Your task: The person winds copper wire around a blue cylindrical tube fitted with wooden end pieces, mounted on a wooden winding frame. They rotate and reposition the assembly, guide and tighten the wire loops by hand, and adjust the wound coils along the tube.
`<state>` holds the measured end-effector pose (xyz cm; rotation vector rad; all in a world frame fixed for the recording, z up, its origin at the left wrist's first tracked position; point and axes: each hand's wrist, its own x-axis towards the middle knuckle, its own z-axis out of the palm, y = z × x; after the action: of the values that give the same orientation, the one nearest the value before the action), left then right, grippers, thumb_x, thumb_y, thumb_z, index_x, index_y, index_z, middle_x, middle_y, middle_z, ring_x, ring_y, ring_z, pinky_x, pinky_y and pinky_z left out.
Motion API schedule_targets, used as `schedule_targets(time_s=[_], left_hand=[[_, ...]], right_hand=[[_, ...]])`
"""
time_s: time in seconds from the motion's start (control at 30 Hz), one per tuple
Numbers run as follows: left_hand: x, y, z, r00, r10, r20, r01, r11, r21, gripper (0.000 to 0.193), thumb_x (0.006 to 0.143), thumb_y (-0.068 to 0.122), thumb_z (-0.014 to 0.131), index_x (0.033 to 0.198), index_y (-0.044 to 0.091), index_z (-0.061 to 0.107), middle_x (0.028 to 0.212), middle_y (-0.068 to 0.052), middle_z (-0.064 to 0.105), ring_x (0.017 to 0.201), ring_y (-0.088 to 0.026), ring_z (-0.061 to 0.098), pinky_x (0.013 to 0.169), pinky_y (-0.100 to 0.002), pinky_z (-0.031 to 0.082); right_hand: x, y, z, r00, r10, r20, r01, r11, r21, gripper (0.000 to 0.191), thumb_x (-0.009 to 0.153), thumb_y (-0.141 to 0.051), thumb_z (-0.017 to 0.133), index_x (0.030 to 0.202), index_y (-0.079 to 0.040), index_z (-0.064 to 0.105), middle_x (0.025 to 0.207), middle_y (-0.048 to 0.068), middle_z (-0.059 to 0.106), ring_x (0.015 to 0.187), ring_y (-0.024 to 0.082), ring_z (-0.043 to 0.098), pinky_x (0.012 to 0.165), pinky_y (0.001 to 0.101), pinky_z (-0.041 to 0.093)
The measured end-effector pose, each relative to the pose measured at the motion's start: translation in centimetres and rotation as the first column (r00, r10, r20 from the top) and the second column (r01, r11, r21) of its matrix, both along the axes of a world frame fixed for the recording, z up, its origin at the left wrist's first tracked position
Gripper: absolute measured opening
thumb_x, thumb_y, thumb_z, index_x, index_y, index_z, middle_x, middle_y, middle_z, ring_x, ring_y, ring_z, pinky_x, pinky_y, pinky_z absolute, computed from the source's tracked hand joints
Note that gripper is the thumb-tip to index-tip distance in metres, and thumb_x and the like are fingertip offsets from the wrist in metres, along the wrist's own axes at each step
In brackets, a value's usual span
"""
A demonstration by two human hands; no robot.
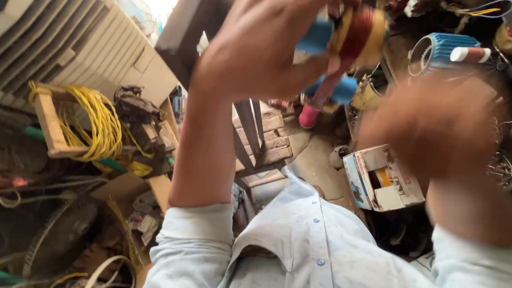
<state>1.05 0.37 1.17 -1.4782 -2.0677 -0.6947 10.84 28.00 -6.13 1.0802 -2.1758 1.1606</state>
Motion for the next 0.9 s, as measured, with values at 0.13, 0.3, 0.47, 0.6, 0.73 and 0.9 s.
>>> schedule_targets(time_s=[0.13, 0.3, 0.47, 0.6, 0.73, 0.9], left_hand=[[0.8, 0.6, 0.7, 0.994, -0.099, 0.045, 0.099, 0.995, -0.003, 0.055, 0.083, 0.019, 0.076, 0.131, 0.005, 0.053, 0.122, -0.013, 0.065, 0.104, -0.036, 0.066, 0.085, -0.046, 0.051], [-0.4, 0.3, 0.6, 0.999, -0.038, 0.026, 0.036, 0.998, 0.043, 0.054, 0.086, 0.018, 0.077, 0.135, 0.007, 0.054, 0.121, -0.012, 0.067, 0.101, -0.03, 0.07, 0.084, -0.042, 0.054], [-1.0, -0.2, 0.1, 0.999, -0.008, -0.05, 0.011, 0.997, 0.076, 0.051, 0.088, 0.015, 0.075, 0.133, 0.006, 0.052, 0.121, -0.012, 0.067, 0.11, -0.031, 0.069, 0.091, -0.044, 0.055], [0.2, 0.1, 0.2, 0.998, -0.055, -0.014, 0.055, 0.998, 0.034, 0.054, 0.084, 0.018, 0.077, 0.131, 0.005, 0.053, 0.12, -0.015, 0.067, 0.107, -0.034, 0.069, 0.088, -0.045, 0.053], [0.8, 0.2, 0.5, 0.993, -0.052, 0.105, 0.056, 0.998, -0.028, 0.055, 0.082, 0.022, 0.073, 0.131, 0.004, 0.055, 0.123, -0.014, 0.067, 0.102, -0.031, 0.069, 0.086, -0.044, 0.052], [-0.5, -1.0, 0.4, 0.999, 0.014, 0.045, -0.015, 1.0, 0.015, 0.045, 0.089, 0.024, 0.074, 0.128, 0.007, 0.059, 0.114, -0.013, 0.068, 0.097, -0.034, 0.067, 0.08, -0.048, 0.049]], right_hand=[[-12.3, 1.9, -3.6, 0.962, -0.262, -0.079, 0.259, 0.965, -0.044, 0.012, 0.095, -0.005, 0.064, 0.083, -0.003, 0.064, 0.072, 0.007, 0.059, 0.061, 0.019, 0.057, 0.055, 0.0344, 0.044], [-6.4, -7.5, -16.6, 0.899, -0.058, 0.435, 0.206, 0.931, -0.303, 0.015, 0.097, -0.004, 0.061, 0.082, -0.003, 0.064, 0.072, 0.007, 0.061, 0.061, 0.017, 0.059, 0.056, 0.0326, 0.045], [5.3, -6.6, -8.4, 0.966, 0.238, 0.105, -0.248, 0.963, 0.103, 0.024, 0.08, -0.011, 0.068, 0.067, -0.01, 0.048, 0.06, 0.008, 0.041, 0.054, 0.03, 0.043, 0.052, 0.0456, 0.034], [-1.9, 0.1, 2.0, 0.996, 0.014, 0.09, -0.006, 0.996, -0.093, 0.024, 0.112, -0.009, 0.065, 0.089, -0.004, 0.059, 0.075, 0.006, 0.06, 0.061, 0.017, 0.058, 0.058, 0.0325, 0.04], [-13.1, -0.4, -2.0, 0.966, -0.089, -0.243, 0.077, 0.995, -0.057, 0.015, 0.105, 0.012, 0.07, 0.113, 0.0, 0.068, 0.098, 0.015, 0.071, 0.091, 0.023, 0.07, 0.081, 0.0346, 0.06], [-5.3, -8.0, -18.7, 0.745, 0.207, 0.634, 0.124, 0.891, -0.437, 0.029, 0.108, -0.016, 0.072, 0.088, 0.004, 0.067, 0.089, 0.016, 0.068, 0.084, 0.021, 0.064, 0.084, 0.0405, 0.058]])
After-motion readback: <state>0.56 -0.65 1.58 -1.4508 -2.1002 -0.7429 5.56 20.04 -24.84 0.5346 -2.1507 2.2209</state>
